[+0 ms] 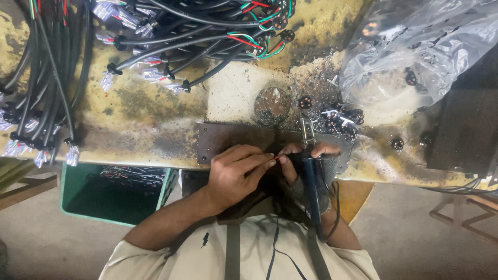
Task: The person uses a soldering iron to attach small black components to the ends of multi-colored wires. They repeatedly pick up wires, position the components, apply solder, and place the finished units on the workbench.
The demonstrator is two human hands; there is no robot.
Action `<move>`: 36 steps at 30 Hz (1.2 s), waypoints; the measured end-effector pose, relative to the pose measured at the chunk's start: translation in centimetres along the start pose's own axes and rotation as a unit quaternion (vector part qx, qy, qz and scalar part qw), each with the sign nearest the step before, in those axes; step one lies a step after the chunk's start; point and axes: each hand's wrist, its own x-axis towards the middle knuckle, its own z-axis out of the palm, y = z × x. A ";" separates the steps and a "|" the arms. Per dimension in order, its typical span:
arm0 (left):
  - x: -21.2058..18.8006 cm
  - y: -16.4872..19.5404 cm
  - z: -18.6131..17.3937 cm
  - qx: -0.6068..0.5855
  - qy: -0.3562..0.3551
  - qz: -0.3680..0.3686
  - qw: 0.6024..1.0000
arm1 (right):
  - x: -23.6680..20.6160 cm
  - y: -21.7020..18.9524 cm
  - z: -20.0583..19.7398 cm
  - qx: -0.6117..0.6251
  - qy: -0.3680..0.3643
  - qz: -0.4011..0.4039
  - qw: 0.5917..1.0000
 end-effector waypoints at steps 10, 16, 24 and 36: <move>1.8 0.4 -1.5 0.224 -0.021 -0.066 0.972 | 0.0 -3.9 -0.1 -0.229 0.146 -0.083 0.959; 5.8 0.4 -1.1 0.232 -0.042 -0.099 0.967 | 0.3 -4.2 -0.5 -0.133 0.137 -0.096 0.977; 6.5 -0.1 -1.3 0.197 -0.106 -0.129 0.966 | -0.6 -2.6 -0.2 -0.040 0.154 -0.122 0.980; 1.8 0.5 0.1 0.141 -0.015 -0.078 0.987 | 0.4 -1.3 1.2 -0.092 0.125 -0.073 0.985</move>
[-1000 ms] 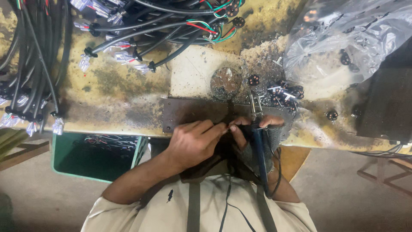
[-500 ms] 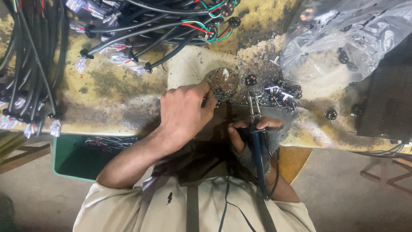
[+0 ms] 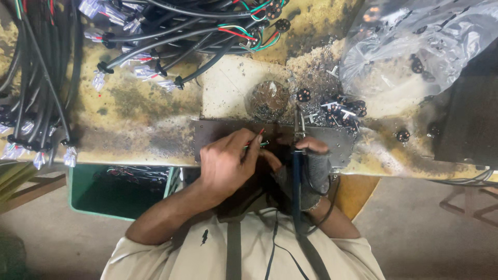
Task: The person uses a soldering iron to attach small black components to the ends of multi-colored wires. They repeatedly pick up wires, position the components, apply solder, and place the finished units on the workbench.
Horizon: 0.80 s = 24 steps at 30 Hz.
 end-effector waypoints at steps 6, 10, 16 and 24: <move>-2.4 -0.5 1.4 0.028 0.047 0.075 0.996 | -1.3 1.4 0.0 0.200 -0.081 0.121 0.969; -2.3 0.3 0.3 -0.153 -0.004 0.009 0.988 | -1.4 3.6 0.4 0.388 -0.221 0.227 0.865; 0.5 -0.7 -2.9 -0.307 -0.252 -0.073 0.915 | -1.0 3.7 -0.2 0.156 -0.109 -0.072 0.979; 0.4 -0.4 -2.3 -0.044 -0.163 0.030 0.985 | 0.2 2.3 -1.1 0.376 -0.179 0.177 0.892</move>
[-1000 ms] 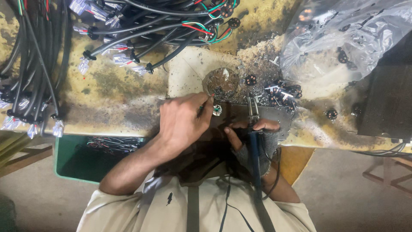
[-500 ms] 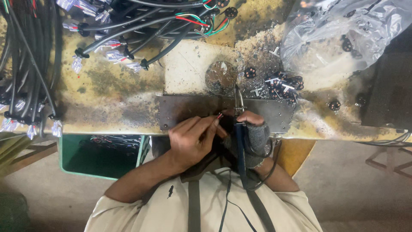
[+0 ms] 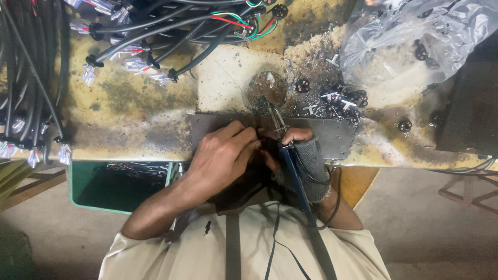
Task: The person uses a soldering iron to attach small black components to the ends of multi-colored wires. They repeatedly pick up wires, position the components, apply solder, and place the finished units on the workbench.
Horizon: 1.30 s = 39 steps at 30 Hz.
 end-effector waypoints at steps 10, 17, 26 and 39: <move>0.5 1.1 0.6 0.041 0.010 -0.084 0.996 | -2.2 -2.8 2.7 -0.285 0.112 -0.195 0.932; 0.2 0.5 0.8 0.017 0.034 -0.102 0.994 | -3.5 1.8 -1.6 -0.412 -0.020 -0.421 0.808; -0.3 0.4 0.7 0.014 0.053 -0.091 0.994 | -4.9 2.3 -1.4 -0.389 0.043 -0.345 0.853; -0.2 -0.1 1.1 0.020 0.060 -0.080 0.995 | -3.6 0.0 -0.3 -0.399 0.036 -0.337 0.852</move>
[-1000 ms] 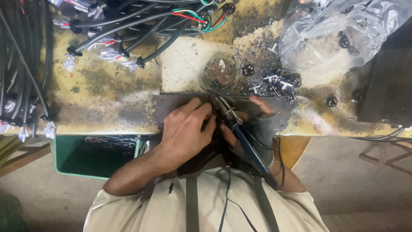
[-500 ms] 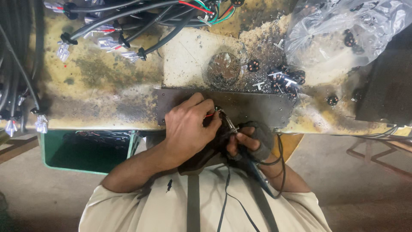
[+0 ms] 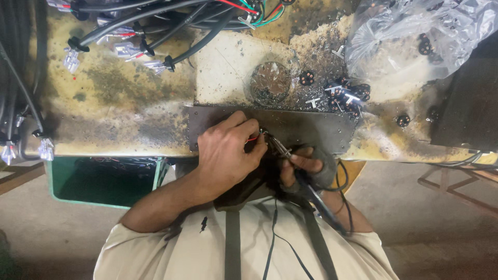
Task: The person uses a soldering iron to attach small black components to the ends of multi-colored wires. They repeatedly pick up wires, position the components, apply solder, and place the finished units on the workbench.
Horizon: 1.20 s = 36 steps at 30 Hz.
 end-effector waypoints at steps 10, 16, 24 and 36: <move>0.0 0.1 -0.3 -0.008 -0.013 -0.001 1.000 | 0.5 -1.0 -1.1 0.375 0.146 0.574 0.713; -0.1 0.0 -0.3 0.001 -0.020 -0.001 1.000 | -1.3 0.1 0.8 0.052 0.105 0.099 0.988; -0.3 0.0 -0.1 0.015 -0.017 0.008 1.000 | -1.7 0.0 -0.1 0.060 0.068 0.099 0.991; -0.4 -0.1 -0.1 0.014 -0.016 0.018 1.000 | -1.1 -0.3 0.6 0.059 0.102 0.119 0.986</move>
